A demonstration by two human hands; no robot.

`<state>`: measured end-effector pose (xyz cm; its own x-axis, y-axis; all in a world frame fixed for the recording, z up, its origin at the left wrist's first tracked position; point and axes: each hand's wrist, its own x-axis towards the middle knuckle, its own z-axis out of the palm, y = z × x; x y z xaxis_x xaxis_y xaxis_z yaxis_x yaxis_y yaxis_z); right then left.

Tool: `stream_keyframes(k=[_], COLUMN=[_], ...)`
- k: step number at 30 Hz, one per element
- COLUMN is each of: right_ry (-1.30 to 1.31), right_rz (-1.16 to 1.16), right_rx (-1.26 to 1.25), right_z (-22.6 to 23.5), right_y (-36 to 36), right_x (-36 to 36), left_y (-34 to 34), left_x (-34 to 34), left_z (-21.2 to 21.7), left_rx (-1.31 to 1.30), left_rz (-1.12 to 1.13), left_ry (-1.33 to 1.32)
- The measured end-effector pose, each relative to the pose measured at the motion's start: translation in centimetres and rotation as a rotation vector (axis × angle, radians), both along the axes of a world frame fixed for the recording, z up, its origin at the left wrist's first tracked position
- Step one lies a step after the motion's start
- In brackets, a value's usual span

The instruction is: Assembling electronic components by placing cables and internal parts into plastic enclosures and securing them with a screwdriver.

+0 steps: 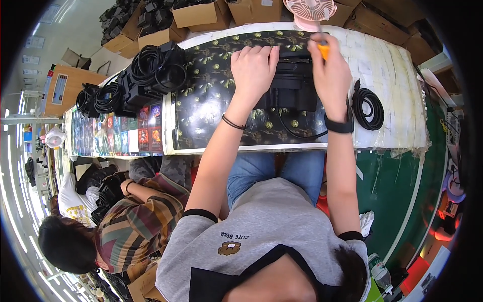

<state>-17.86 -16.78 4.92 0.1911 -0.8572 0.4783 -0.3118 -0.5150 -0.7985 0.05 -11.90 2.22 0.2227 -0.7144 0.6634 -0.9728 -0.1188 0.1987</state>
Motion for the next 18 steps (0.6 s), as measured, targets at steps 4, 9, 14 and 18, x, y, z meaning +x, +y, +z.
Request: stream_keyframes(k=[4,9,14,18], right_ry=[0.364,0.439,0.515,0.456], right_rz=[-0.110,-0.086,-0.093,-0.090], right_rx=[-0.287,-0.432,-0.364,-0.451], right_z=[0.2,-2.6,-4.2,-5.1], right_y=[-3.1,-4.2,-6.4,-6.5], right_x=[3.2,4.5,5.0,5.2], left_y=[-1.1,-2.5,-4.4,-4.2], left_x=[0.3,1.7,2.6,2.9], left_z=[-0.4,-0.7,-0.9,-1.5], left_rx=[-0.044,0.092,0.306,0.278], left_rz=[-0.008,0.008,0.068,0.062], left_ry=[-0.017,0.071,0.167,0.137])
